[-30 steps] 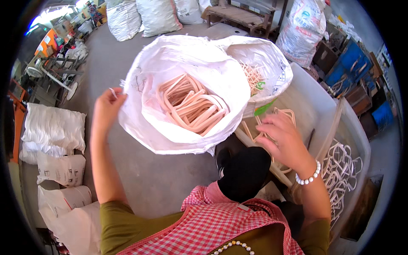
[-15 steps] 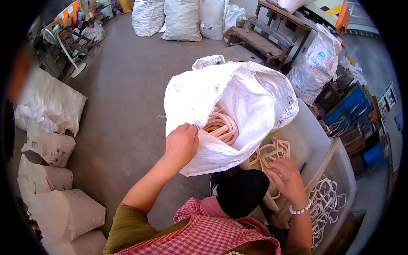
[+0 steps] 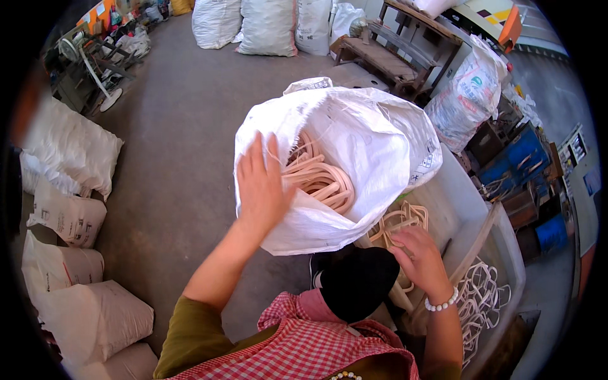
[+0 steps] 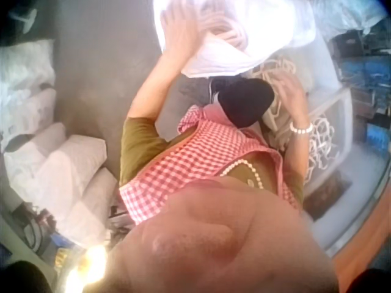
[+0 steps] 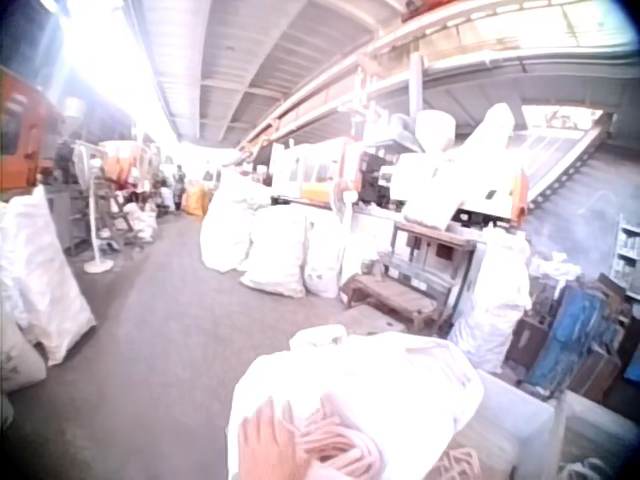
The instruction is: The person assembles plastic hangers by inserting white hooks into pink hanger bodies. They pick up hanger bodies from a bin, insert hooks, and place the completed hangers into a white sack. The process is repeated continuously.
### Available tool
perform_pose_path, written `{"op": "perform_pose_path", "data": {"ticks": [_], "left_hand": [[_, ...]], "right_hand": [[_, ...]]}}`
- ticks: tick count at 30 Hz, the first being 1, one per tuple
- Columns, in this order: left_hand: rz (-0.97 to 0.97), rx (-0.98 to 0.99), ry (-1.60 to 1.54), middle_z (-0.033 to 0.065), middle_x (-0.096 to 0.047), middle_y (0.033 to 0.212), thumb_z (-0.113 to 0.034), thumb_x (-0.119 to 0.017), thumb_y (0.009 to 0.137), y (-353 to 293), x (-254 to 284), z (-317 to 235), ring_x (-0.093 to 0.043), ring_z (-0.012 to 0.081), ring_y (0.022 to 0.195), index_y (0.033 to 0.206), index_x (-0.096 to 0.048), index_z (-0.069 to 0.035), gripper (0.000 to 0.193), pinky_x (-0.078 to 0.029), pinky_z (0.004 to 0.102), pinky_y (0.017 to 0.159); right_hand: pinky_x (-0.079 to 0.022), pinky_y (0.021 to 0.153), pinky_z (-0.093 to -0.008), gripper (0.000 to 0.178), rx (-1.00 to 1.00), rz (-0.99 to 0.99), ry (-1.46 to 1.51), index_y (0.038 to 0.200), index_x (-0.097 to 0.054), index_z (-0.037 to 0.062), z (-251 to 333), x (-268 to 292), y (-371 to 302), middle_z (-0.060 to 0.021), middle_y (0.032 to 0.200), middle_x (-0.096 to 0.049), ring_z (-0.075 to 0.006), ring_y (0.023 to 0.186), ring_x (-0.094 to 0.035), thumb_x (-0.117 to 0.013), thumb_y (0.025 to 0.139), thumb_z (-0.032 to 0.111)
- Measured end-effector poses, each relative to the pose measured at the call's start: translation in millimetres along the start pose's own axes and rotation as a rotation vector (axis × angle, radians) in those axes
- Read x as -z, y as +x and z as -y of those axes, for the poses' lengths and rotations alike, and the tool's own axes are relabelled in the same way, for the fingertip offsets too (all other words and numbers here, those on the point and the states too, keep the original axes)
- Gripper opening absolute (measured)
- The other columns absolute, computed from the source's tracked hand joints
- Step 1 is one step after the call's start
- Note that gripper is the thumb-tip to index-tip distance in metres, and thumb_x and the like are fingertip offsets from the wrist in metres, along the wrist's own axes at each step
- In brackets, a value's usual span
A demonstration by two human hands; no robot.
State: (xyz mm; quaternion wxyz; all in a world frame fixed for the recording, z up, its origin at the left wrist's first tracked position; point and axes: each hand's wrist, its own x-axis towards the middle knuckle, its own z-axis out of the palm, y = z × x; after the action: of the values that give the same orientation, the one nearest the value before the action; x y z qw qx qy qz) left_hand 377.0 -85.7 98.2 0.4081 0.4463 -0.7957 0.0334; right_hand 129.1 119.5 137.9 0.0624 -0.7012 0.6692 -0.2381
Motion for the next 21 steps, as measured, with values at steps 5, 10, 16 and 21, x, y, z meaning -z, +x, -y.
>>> {"op": "perform_pose_path", "data": {"ticks": [5, 10, 16, 21], "left_hand": [[0.126, 0.278, 0.064, 0.026, -0.05, 0.127, -0.015, -0.062, 0.08, 61.4, -35.0, 93.3, -0.047, 0.041, 0.121, 0.125, -0.049, 0.002, 0.05, -0.034, 0.0546, 0.101], [0.276, 0.729, -1.275, 0.0162, -0.063, 0.11, -0.015, -0.046, 0.089, 84.1, -41.9, 148.4, -0.059, 0.0252, 0.106, 0.113, -0.055, 0.001, 0.031, -0.045, 0.0394, 0.094], [0.531, 0.529, -1.283, 0.0103, -0.062, 0.114, -0.01, -0.065, 0.082, 78.1, -5.0, 142.0, -0.058, 0.0159, 0.104, 0.122, -0.051, 0.002, 0.044, -0.046, 0.0321, 0.092], [0.518, 0.568, -0.845, 0.0073, -0.067, 0.094, -0.012, -0.067, 0.084, 77.9, -9.8, 148.6, -0.062, 0.0151, 0.086, 0.105, -0.064, 0.001, 0.025, -0.049, 0.0294, 0.077]], "right_hand": [[-0.047, 0.086, -0.0395, 0.024, 0.063, -0.019, 0.022, 0.099, -0.065, 0.0024, 11.6, -0.3, 12.4, -0.0152, 0.101, -0.063, -0.0337, 0.096, -0.059, -0.071, 0.076, 0.007], [-0.046, 0.091, -0.0398, 0.023, 0.004, 0.02, 0.035, 0.101, -0.066, 0.0032, 1.5, -1.8, 6.9, -0.0155, 0.106, -0.063, -0.0339, 0.103, -0.059, -0.07, 0.078, 0.007], [-0.048, 0.084, -0.0392, 0.022, 0.001, -0.007, 0.037, 0.097, -0.065, 0.0021, -12.6, -9.7, 4.5, -0.015, 0.099, -0.063, -0.0331, 0.094, -0.059, -0.072, 0.077, 0.008], [-0.049, 0.081, -0.0384, 0.021, 0.033, 0.006, 0.043, 0.097, -0.065, 0.0018, -5.7, -12.4, 15.3, -0.0153, 0.097, -0.063, -0.0328, 0.092, -0.06, -0.071, 0.078, 0.009]]}}
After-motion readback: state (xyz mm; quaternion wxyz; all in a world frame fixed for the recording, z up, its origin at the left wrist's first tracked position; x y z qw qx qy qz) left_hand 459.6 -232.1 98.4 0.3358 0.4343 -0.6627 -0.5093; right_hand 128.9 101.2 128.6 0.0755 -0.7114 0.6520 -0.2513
